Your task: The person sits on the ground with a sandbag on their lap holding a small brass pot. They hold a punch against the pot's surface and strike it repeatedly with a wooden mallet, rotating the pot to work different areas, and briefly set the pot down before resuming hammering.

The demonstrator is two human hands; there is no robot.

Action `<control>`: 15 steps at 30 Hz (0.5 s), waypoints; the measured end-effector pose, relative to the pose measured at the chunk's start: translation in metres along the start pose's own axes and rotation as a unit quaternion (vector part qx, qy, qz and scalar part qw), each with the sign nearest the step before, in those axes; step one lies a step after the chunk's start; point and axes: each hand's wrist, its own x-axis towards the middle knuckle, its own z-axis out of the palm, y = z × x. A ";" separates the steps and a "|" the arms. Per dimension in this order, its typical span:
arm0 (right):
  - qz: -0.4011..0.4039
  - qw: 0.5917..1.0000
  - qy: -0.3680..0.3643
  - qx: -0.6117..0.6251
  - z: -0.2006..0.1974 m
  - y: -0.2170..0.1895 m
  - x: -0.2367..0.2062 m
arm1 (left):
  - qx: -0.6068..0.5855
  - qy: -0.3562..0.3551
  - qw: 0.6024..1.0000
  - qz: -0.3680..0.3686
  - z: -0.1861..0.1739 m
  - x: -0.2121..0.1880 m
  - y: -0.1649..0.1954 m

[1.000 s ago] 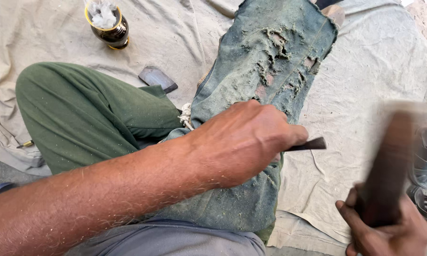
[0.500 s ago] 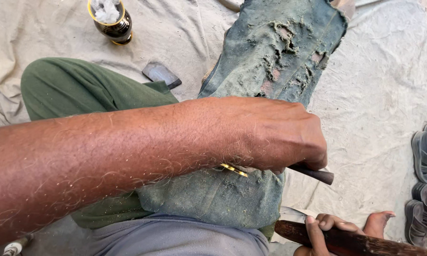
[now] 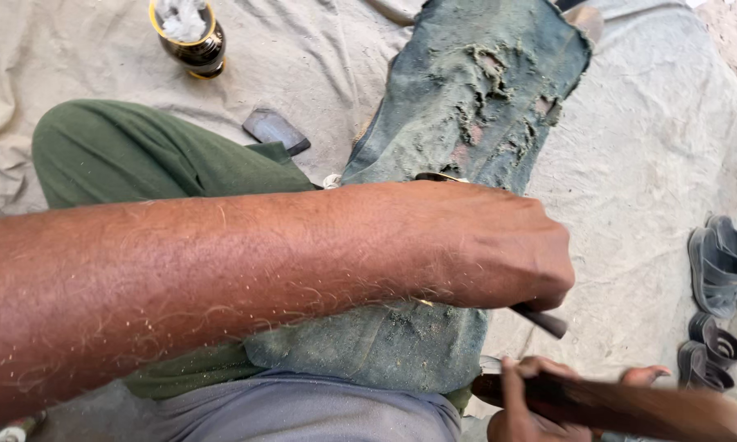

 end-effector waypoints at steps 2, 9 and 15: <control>-0.015 0.999 -0.021 0.044 -0.009 -0.006 0.003 | -0.012 0.063 0.998 0.006 0.006 -0.009 -0.003; -0.049 0.994 -0.085 0.038 -0.019 0.006 0.018 | -0.009 0.098 0.994 0.036 0.004 -0.017 -0.008; -0.010 0.995 0.079 0.055 0.016 -0.011 -0.015 | -0.045 0.069 0.993 0.083 -0.002 -0.022 -0.008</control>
